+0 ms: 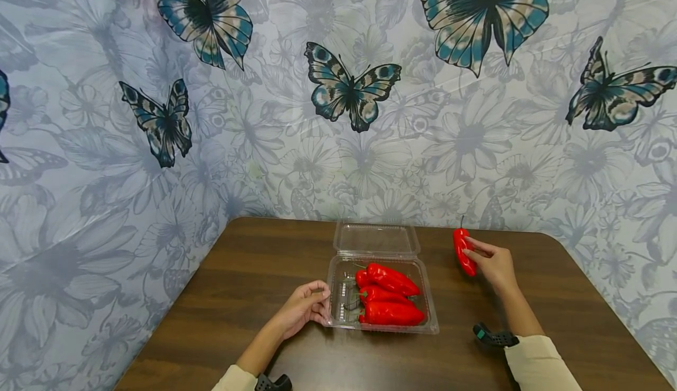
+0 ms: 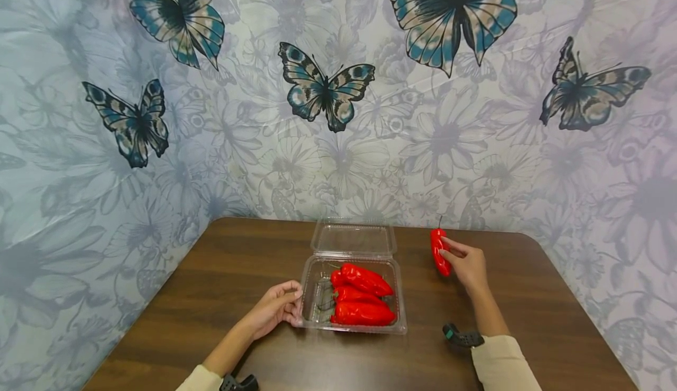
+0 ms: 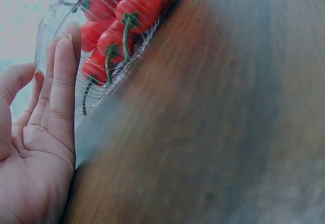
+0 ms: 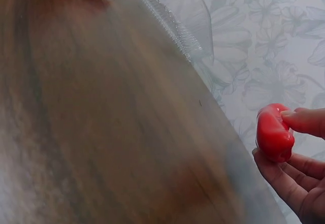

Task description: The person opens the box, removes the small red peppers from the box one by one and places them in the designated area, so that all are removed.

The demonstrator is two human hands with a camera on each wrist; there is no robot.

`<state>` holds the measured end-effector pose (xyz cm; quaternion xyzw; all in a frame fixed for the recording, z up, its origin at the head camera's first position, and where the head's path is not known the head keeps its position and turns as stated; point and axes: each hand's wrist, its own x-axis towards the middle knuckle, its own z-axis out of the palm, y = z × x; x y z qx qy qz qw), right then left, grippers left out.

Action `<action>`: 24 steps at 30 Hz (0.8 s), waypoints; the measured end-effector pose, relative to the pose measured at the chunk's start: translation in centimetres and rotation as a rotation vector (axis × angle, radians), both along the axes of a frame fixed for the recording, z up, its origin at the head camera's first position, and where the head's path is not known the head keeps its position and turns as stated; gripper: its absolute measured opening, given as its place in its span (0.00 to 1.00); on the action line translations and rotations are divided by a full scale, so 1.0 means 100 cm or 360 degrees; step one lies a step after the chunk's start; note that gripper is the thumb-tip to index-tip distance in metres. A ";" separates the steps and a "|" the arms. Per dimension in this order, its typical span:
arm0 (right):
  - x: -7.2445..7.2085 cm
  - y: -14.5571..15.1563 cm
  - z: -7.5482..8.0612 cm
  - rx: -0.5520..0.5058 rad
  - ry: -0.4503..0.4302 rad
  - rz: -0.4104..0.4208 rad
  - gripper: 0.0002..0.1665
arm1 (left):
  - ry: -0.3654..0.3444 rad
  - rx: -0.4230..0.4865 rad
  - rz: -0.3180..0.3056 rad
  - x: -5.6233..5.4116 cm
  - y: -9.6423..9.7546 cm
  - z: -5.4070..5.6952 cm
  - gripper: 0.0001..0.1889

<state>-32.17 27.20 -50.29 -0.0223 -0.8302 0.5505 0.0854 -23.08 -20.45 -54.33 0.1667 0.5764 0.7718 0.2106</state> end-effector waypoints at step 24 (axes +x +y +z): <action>-0.001 0.003 -0.008 0.0186 -0.0115 0.0047 0.30 | -0.0022 -0.0005 0.0021 0.001 0.000 0.001 0.04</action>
